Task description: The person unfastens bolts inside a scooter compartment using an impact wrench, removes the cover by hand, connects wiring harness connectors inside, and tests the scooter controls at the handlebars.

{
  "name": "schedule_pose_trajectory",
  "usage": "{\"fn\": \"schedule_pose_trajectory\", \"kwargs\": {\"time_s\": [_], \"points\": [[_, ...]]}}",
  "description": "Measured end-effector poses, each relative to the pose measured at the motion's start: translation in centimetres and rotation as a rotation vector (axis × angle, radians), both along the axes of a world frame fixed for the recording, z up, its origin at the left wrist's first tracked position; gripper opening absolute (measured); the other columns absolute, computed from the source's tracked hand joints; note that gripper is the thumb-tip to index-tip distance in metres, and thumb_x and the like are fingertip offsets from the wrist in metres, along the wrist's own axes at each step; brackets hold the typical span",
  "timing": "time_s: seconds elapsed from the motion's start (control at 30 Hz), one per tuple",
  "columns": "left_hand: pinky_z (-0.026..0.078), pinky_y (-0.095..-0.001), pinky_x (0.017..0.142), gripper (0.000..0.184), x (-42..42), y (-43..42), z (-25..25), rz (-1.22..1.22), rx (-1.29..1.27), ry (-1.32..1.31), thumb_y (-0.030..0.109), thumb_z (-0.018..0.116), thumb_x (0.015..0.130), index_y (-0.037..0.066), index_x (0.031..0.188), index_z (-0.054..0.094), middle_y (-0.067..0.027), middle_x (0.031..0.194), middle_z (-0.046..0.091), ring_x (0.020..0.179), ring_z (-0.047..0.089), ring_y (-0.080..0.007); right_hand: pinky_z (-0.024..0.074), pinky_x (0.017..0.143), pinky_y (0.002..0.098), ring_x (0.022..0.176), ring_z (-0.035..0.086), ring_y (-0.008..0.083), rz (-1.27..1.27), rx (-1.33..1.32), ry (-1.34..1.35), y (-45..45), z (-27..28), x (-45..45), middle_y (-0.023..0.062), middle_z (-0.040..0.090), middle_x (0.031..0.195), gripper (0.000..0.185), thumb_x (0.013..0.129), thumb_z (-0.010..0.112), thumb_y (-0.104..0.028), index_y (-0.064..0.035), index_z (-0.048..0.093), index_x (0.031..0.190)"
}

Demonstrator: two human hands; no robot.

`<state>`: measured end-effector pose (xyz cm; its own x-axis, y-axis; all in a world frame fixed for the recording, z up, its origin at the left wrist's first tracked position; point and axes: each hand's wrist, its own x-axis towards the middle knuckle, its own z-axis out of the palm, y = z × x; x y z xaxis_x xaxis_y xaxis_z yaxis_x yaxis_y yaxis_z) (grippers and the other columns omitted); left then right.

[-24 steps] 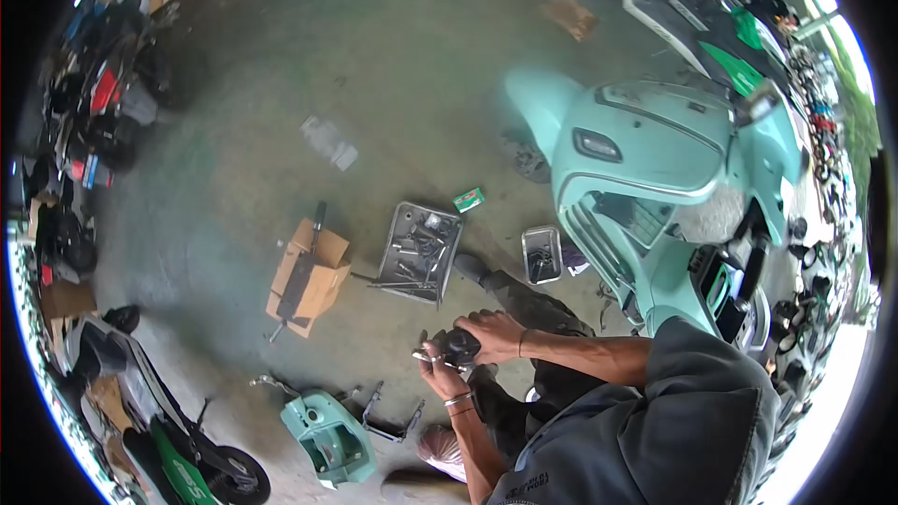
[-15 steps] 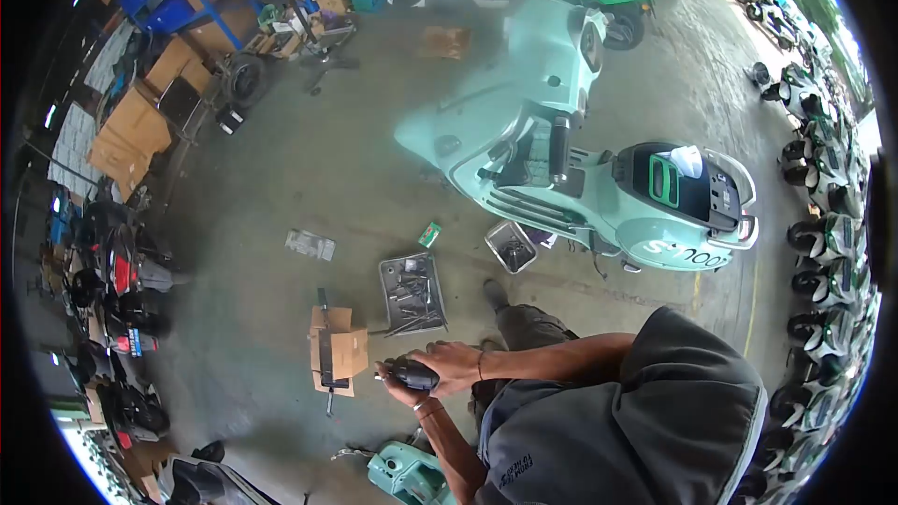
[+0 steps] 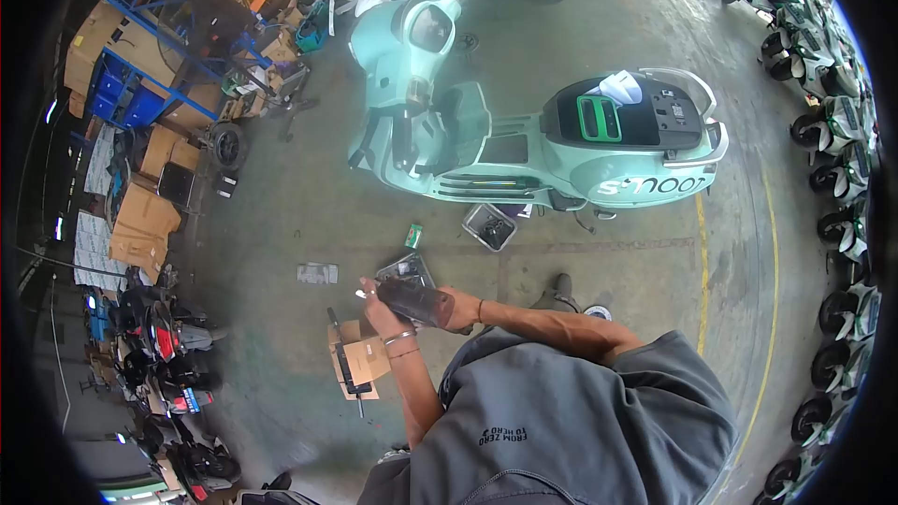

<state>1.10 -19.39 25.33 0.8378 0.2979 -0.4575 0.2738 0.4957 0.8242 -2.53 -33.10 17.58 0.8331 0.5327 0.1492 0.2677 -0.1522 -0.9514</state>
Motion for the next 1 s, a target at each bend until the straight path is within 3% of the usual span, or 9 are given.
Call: {"fn": "schedule_pose_trajectory", "kwargs": {"time_s": [0.17,0.23,0.3,0.4,0.5,0.57,0.77,0.87,1.0], "points": [[0.054,-0.0351,0.068,0.038,1.6,-8.8,-1.2,-0.074,-0.213,-0.001,0.043,0.052,0.099,0.007,0.091,0.06,-0.0083,0.082,0.065,0.071,0.063,-0.0206,0.0523,0.071,0.0439,0.081,0.063,0.0389,-0.209,-0.134,0.168,-11.1,2.5,-1.0,0.0181,0.066,0.094,0.044,0.071,0.071,-0.026,-0.0008,0.061,0.105],[0.053,-0.0335,0.066,0.038,3.0,-10.9,-2.0,-0.088,-0.118,-0.053,0.042,0.048,0.101,0.007,0.091,0.059,-0.0091,0.085,0.066,0.073,0.063,-0.0195,0.0522,0.076,0.0459,0.082,0.064,0.0407,-0.383,-0.137,-0.245,-15.9,2.6,-1.2,0.0204,0.067,0.09,0.058,0.068,0.073,-0.029,-0.0016,0.06,0.117],[0.047,-0.0291,0.059,0.036,3.1,-11.6,-2.1,-0.201,-0.167,-0.042,0.039,0.046,0.102,0.007,0.091,0.059,-0.007,0.081,0.062,0.066,0.056,-0.0157,0.052,0.076,0.0467,0.082,0.064,0.0414,-0.369,-0.161,-0.223,-21.2,5.3,-2.6,0.0212,0.066,0.089,0.061,0.066,0.072,-0.029,-0.0011,0.06,0.118],[0.036,-0.0249,0.051,0.029,3.8,-15.1,-3.4,-0.312,-0.822,0.064,0.031,0.046,0.101,0.007,0.089,0.057,-0.0027,0.075,0.05,0.057,0.039,-0.0112,0.0517,0.073,0.0459,0.076,0.062,0.0418,-0.457,-0.15,-0.351,-26.9,8.8,-5.2,0.0208,0.065,0.084,0.063,0.064,0.068,-0.031,-0.0012,0.061,0.12],[0.03,-0.0248,0.05,0.022,4.7,-21.9,-1.9,-0.32,-1.331,0.274,0.026,0.051,0.097,0.007,0.086,0.055,-0.0017,0.07,0.043,0.055,0.036,-0.0113,0.0498,0.069,0.0438,0.073,0.062,0.0365,-0.532,0.07,-0.003,-31.1,8.9,-8.0,0.0145,0.065,0.081,0.044,0.072,0.069,-0.03,-0.0022,0.065,0.105],[0.034,-0.0227,0.05,0.015,3.9,-27.1,0.5,-0.489,-1.533,0.185,0.016,0.052,0.097,0.003,0.09,0.05,-0.0026,0.074,0.046,0.059,0.037,-0.0106,0.0468,0.059,0.0387,0.064,0.06,0.0314,-0.679,-0.056,-0.369,-32.6,9.2,-9.2,0.0105,0.064,0.075,0.025,0.072,0.073,-0.022,-0.0066,0.065,0.09],[0.032,-0.0227,0.047,0.023,4.1,-37.3,5.2,-0.531,-1.459,0.307,0.022,0.051,0.099,0.0,0.096,0.047,-0.0013,0.071,0.044,0.057,0.034,-0.0096,0.0471,0.055,0.0346,0.06,0.06,0.0262,-0.865,-0.145,-0.379,-36.2,11.0,-11.1,0.0079,0.063,0.071,0.016,0.072,0.076,-0.017,-0.0079,0.065,0.079],[0.028,-0.0233,0.04,0.034,4.7,-41.5,6.1,-0.511,-1.443,0.309,0.032,0.049,0.101,-0.002,0.099,0.045,0.001,0.066,0.042,0.052,0.029,-0.0084,0.0489,0.057,0.0336,0.061,0.061,0.0259,-0.883,0.213,-0.047,-37.5,8.6,-10.5,0.0078,0.065,0.073,0.017,0.073,0.076,-0.016,-0.0052,0.064,0.08],[0.027,-0.022,0.037,0.037,7.4,-45.3,4.3,-0.523,-1.433,0.304,0.034,0.048,0.101,-0.002,0.098,0.046,0.0006,0.062,0.039,0.052,0.029,-0.0081,0.0501,0.06,0.0335,0.064,0.062,0.0258,-0.92,-0.176,-0.269,-39.8,10.5,-9.3,0.0078,0.067,0.077,0.018,0.074,0.076,-0.015,-0.0042,0.065,0.082]]}}
